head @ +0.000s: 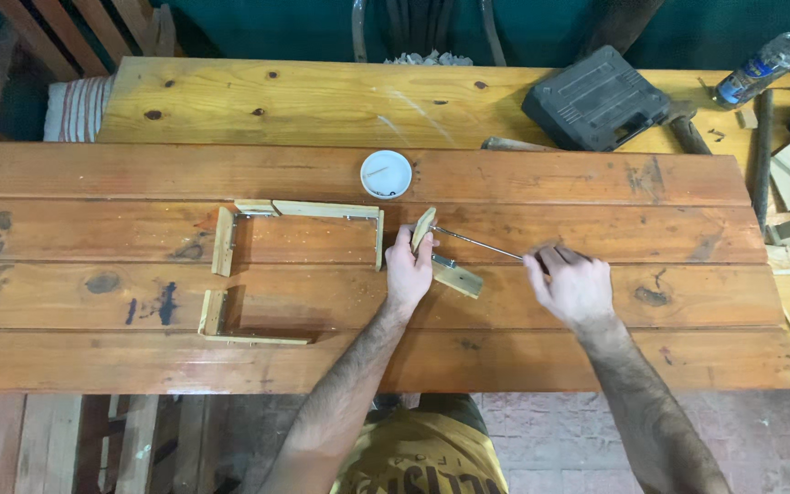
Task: The person assembles a small wooden frame on a workbench using a screwdriver. They repeatedly insert and tighten screws into pre-drilled holes on small wooden pieces, then place the pieces into a larger rectangular frame. The person continues this process for multiple pieces, occasionally adjusting their position.
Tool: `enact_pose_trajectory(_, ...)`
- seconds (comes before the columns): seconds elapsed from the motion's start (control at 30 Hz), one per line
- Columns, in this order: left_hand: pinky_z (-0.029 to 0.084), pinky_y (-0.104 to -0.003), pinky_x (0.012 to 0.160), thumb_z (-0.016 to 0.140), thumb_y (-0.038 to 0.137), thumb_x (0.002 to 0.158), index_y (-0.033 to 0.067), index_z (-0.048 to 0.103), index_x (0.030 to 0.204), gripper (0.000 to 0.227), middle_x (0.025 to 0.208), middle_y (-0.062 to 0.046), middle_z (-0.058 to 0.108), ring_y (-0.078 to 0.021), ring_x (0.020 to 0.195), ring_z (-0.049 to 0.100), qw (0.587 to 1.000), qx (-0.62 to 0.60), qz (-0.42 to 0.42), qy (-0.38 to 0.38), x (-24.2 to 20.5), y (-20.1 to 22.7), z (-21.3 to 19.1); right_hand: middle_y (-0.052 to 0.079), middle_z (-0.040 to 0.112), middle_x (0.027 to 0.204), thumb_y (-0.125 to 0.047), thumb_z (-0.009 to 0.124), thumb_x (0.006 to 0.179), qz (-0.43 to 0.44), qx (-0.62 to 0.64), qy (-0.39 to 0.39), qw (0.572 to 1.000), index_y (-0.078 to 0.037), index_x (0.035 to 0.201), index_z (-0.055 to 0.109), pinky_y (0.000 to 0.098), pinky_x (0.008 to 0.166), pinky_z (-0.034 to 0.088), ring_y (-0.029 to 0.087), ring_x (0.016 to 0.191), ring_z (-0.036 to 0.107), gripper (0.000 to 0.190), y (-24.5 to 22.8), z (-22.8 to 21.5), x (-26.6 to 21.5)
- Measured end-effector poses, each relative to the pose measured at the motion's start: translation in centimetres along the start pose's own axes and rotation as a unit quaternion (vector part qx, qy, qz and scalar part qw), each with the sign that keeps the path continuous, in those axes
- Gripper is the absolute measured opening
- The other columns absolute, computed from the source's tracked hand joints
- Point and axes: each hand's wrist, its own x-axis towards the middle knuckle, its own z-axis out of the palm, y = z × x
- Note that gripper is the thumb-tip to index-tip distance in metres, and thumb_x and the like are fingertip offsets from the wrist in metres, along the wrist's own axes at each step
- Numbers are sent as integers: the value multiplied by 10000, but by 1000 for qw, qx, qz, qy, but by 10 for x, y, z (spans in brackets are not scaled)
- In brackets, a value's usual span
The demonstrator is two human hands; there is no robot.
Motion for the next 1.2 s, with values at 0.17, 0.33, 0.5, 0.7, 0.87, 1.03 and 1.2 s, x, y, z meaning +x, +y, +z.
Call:
enact_pose_trajectory(0.17, 570, -344, 627, 632, 132, 983, 70, 677, 1038, 94, 767, -102, 775, -244, 774, 770, 1000, -2, 6, 2, 1, 14, -1, 3, 679, 692, -469, 690, 941, 7, 82, -30, 996, -237, 842, 701, 407, 559, 570, 271, 629, 719, 253, 3, -13, 11)
enact_pose_trajectory(0.33, 562, -347, 626, 627, 138, 984, 72, 674, 1051, 105, 779, -104, 778, -244, 774, 767, 1000, -1, -1, -4, 1, 18, -2, -32, 671, 737, -478, 774, 868, -17, 83, 16, 996, -254, 895, 693, 365, 579, 573, 227, 624, 704, 241, 3, -12, 8)
enact_pose_trajectory(0.5, 568, -345, 631, 620, 112, 989, 56, 673, 1041, 93, 810, -121, 783, -250, 798, 775, 1000, -17, -3, -4, 2, 19, -4, -94, 631, 773, -597, 698, 909, 3, 41, 24, 999, -286, 941, 680, 299, 585, 557, 157, 628, 685, 313, -6, -11, 6)
enact_pose_trajectory(0.7, 598, -358, 658, 611, 97, 986, 25, 660, 1056, 112, 938, -163, 787, -259, 800, 777, 999, -33, 5, -3, 2, 4, -1, -94, 648, 774, -495, 709, 933, -5, 37, -7, 999, -297, 903, 697, 326, 563, 568, 166, 655, 698, 201, 4, 5, 0)
enact_pose_trajectory(0.87, 611, -356, 668, 613, 94, 983, 19, 668, 1070, 127, 953, -158, 790, -257, 804, 779, 999, -39, 2, 1, -1, 6, 0, -97, 619, 834, -453, 757, 879, -33, -2, 18, 999, -294, 956, 665, 315, 602, 589, 139, 740, 701, 199, 4, 1, -2)
enact_pose_trajectory(1.03, 600, -349, 649, 608, 86, 984, 25, 677, 1081, 134, 881, -147, 786, -263, 776, 772, 999, -32, -3, -5, 1, 8, -1, -91, 599, 848, -575, 681, 917, -16, -61, 34, 997, -305, 977, 675, 281, 595, 572, 111, 721, 694, 277, -6, -1, 0)
enact_pose_trajectory(1.2, 608, -348, 667, 603, 62, 977, 15, 679, 1081, 137, 972, -154, 791, -233, 789, 777, 999, -44, -4, -1, 0, 7, 0, -36, 640, 769, -421, 678, 964, -39, 20, 19, 999, -223, 889, 707, 329, 562, 576, 187, 713, 715, 213, -4, -7, 5)
